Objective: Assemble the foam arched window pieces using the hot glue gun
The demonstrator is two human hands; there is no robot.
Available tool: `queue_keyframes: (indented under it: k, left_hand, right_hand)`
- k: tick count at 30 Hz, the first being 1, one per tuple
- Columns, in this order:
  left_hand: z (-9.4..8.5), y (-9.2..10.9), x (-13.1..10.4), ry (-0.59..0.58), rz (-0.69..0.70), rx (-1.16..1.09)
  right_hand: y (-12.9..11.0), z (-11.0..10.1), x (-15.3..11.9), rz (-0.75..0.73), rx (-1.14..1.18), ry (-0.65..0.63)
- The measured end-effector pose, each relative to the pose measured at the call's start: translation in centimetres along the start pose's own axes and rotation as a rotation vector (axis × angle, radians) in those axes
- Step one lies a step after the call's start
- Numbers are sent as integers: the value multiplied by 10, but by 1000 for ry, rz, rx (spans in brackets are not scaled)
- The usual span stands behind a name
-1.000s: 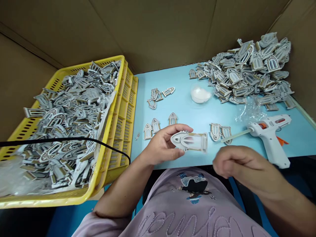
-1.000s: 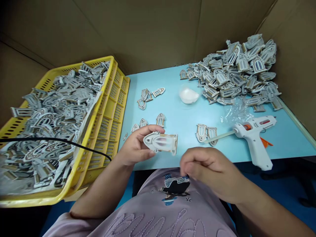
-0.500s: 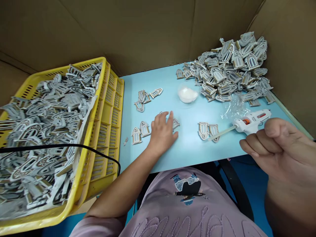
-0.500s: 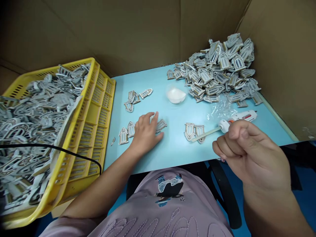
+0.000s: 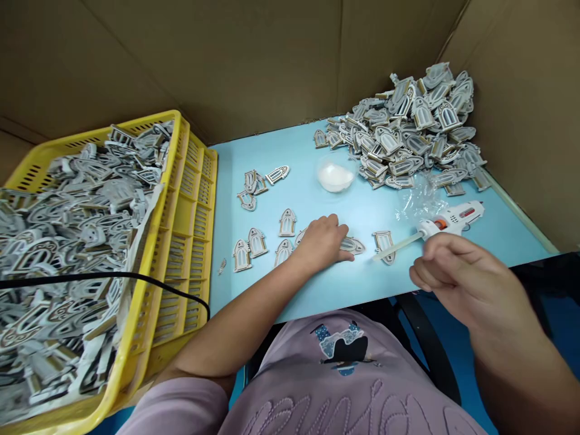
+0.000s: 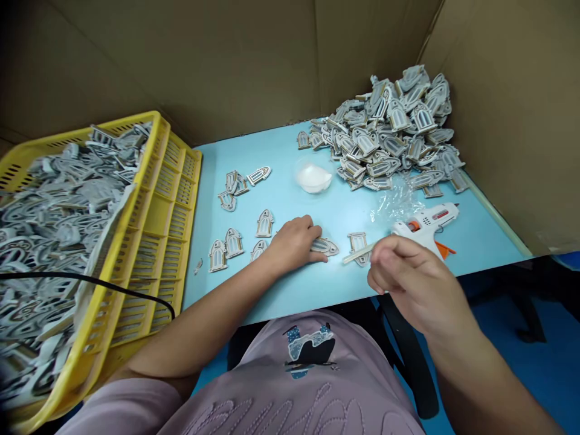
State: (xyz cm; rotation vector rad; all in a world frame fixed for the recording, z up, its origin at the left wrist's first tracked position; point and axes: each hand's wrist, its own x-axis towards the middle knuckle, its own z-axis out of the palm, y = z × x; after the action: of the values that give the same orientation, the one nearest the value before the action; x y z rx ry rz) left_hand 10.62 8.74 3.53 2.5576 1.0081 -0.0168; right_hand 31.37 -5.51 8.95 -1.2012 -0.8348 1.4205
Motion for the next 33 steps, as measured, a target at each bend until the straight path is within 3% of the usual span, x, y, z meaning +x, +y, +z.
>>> queue_keyframes:
  k: [4, 7, 9, 12, 15, 18, 21, 24, 26, 33]
  left_hand:
    - [-6, 6, -30, 98, -211, -156]
    - [-14, 21, -55, 236, -323, -644]
    - [-22, 30, -72, 161, -256, -1079]
    - [-33, 37, -92, -99, -91, -1706]
    - [-42, 37, -105, -196, -21, -2034]
    - [-47, 36, -113, -167, -5, -2108]
    - [-49, 36, -117, -71, -9, -2069]
    - [-47, 34, -119, 18, -21, -1981]
    - [-45, 32, -120, 56, -28, -1920]
    - [-40, 24, -118, 108, 6, -1761]
  right_hand:
    - [29, 18, 21, 115, -285, 27]
    - [32, 43, 32, 84, -372, -2]
    - [22, 59, 35, 13, -296, -52]
    - [2, 74, 36, -36, -142, -180]
    - [-12, 80, 35, -16, -119, -301]
    - [-21, 83, 29, -162, -352, -200]
    - [-29, 90, 16, -478, -789, -24]
    - [-34, 100, 4, -820, -1102, -63]
    - [-32, 105, -1, -950, -1172, -87]
    - [-23, 112, -1, -951, -1208, -30]
